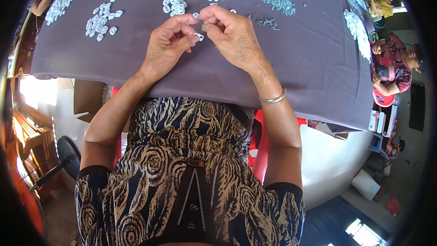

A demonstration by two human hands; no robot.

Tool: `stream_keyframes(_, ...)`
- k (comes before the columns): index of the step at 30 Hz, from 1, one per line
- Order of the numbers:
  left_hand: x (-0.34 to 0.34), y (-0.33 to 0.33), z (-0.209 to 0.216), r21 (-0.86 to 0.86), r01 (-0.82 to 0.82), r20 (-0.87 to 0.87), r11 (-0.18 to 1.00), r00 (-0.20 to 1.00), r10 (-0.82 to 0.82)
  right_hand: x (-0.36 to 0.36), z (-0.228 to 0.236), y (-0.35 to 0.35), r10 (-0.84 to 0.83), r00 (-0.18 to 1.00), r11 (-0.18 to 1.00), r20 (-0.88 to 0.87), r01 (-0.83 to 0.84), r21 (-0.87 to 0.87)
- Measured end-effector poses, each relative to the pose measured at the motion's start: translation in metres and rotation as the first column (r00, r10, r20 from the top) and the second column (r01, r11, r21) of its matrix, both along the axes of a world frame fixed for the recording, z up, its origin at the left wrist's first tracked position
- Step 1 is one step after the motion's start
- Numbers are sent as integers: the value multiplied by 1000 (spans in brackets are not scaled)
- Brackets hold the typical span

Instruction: The person assembles small plastic cord locks by hand, fitting the plastic components and metal pins together one by one and placing the completed pieces into a pile on the table.

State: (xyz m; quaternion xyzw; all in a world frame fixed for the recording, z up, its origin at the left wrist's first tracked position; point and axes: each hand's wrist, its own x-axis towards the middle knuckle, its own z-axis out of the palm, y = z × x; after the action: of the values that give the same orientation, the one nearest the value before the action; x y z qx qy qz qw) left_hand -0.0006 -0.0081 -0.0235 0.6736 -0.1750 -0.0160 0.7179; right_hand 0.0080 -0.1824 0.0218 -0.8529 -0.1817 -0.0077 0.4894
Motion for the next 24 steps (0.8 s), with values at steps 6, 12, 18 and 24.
stream_keyframes(6, 0, -1, -2, -18, -1, 11, 1000, 1000, 1, 2, -7, -2, 25, 999, 998, 20, -26, 49)
stream_keyframes(12, -1, -1, -1, -6, 7, 22, 1000, 1000, -7, 0, -2, -1, 34, 999, 999, -25, -34, 5)
stream_keyframes(18, 0, -2, -2, -28, 14, 27, 1000, 1000, -13, 0, -5, -2, 42, 999, 998, -17, -42, -38)
stream_keyframes(24, -2, -2, -1, -2, -28, 36, 1000, 999, 28, -1, -5, 1, 51, 998, 998, 20, -50, -39)
